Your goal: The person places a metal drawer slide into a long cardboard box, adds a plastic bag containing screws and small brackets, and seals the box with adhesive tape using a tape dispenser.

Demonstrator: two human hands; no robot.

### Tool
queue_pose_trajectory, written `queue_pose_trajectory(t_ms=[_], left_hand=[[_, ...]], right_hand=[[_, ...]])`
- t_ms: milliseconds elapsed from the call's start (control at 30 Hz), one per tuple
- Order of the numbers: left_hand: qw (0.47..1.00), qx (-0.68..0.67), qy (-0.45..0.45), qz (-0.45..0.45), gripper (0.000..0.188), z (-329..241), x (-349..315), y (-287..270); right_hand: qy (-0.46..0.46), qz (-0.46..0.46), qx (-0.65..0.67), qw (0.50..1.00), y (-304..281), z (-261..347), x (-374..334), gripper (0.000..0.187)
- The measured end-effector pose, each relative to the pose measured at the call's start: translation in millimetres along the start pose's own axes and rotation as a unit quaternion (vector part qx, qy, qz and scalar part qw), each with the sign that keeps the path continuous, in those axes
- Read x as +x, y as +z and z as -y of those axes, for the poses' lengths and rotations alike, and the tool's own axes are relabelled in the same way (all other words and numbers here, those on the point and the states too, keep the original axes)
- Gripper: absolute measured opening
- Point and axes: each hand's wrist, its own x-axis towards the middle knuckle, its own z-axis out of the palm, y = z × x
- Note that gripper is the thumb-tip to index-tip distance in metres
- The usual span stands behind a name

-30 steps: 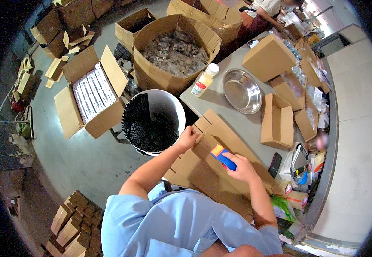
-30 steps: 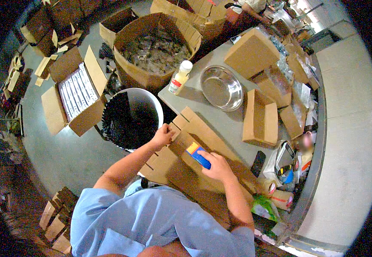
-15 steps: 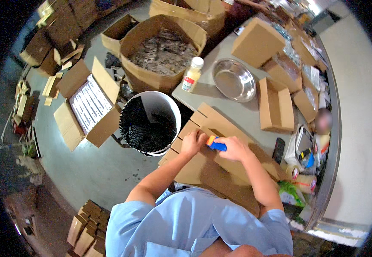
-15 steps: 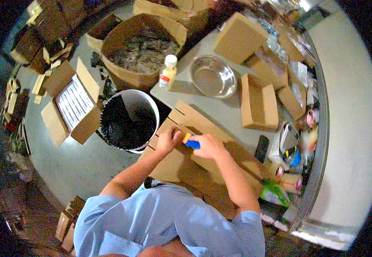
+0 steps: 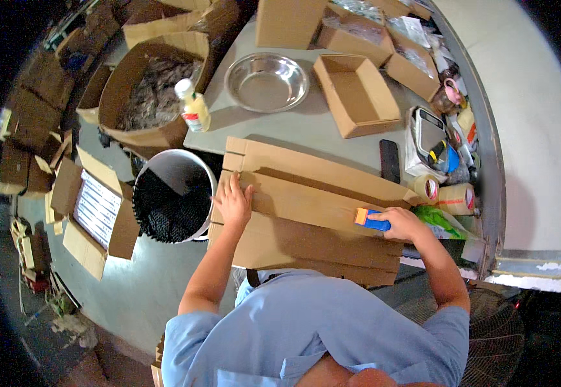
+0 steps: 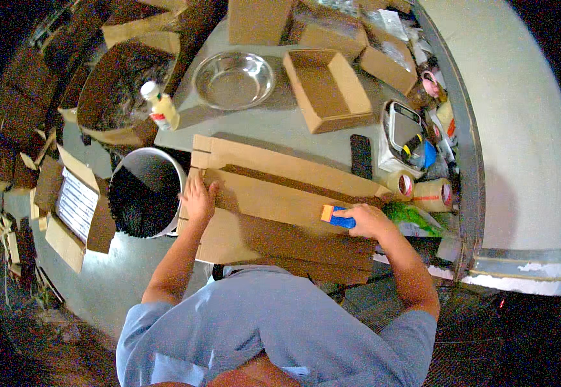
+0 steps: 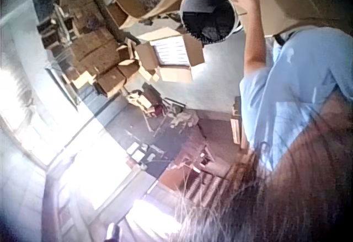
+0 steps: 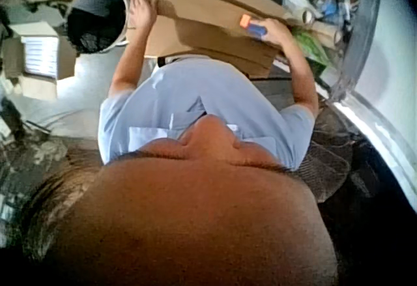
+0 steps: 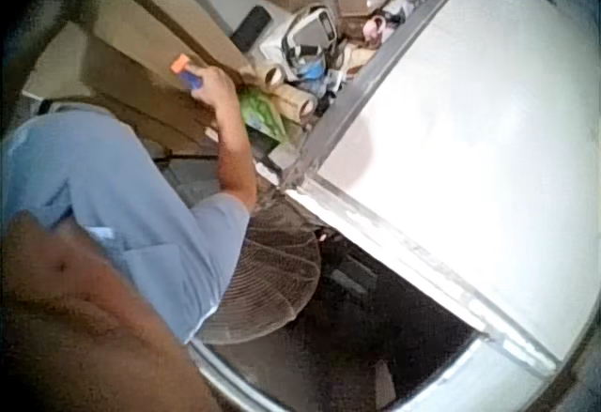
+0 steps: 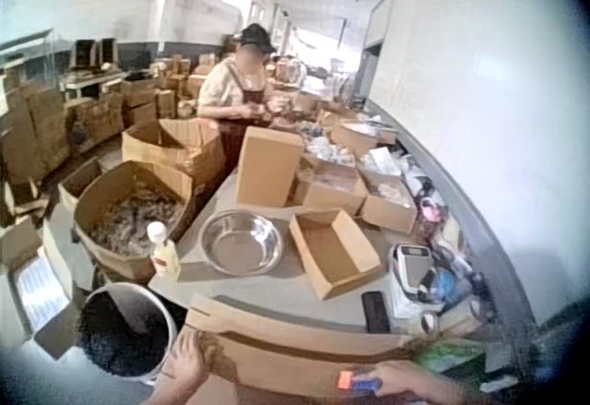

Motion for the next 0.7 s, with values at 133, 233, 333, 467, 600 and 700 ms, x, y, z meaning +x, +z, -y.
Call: queue_pose_trajectory(t_ms=[133, 233, 333, 467, 600, 700], left_hand=[[0.921, 0.107, 0.323, 0.189, 0.094, -82.5, -21.9, -22.3], [0.848, 0.176, 0.456, 0.208, 0.105, -152.0, -41.6, -5.0], [0.828, 0.181, 0.476, 0.235, 0.102, -174.1, -46.1, 18.1], [0.849, 0.17, 0.435, 0.246, 0.104, -146.9, -62.7, 4.4], [0.812, 0.239, 0.385, 0.368, 0.119, -95.7, -67.5, -26.6], [0.746, 0.22, 0.435, 0.455, 0.102, -70.1, -18.9, -10.8]], right_hand=[[0.02, -0.024, -0.011, 0.999, 5.0, -7.7, -3.8, 0.061], [-0.051, -0.096, -0.003, 0.994, 18.3, -24.4, -12.3, 0.058], [-0.027, -0.317, 0.184, 0.93, 45.0, -40.2, -19.8, 0.059], [0.209, -0.513, 0.358, 0.752, 107.9, -53.6, -51.3, 0.049], [0.339, -0.566, 0.416, 0.626, 227.1, -43.4, -39.7, 0.061], [0.343, -0.476, 0.539, 0.605, 250.4, -7.5, -19.3, 0.074]])
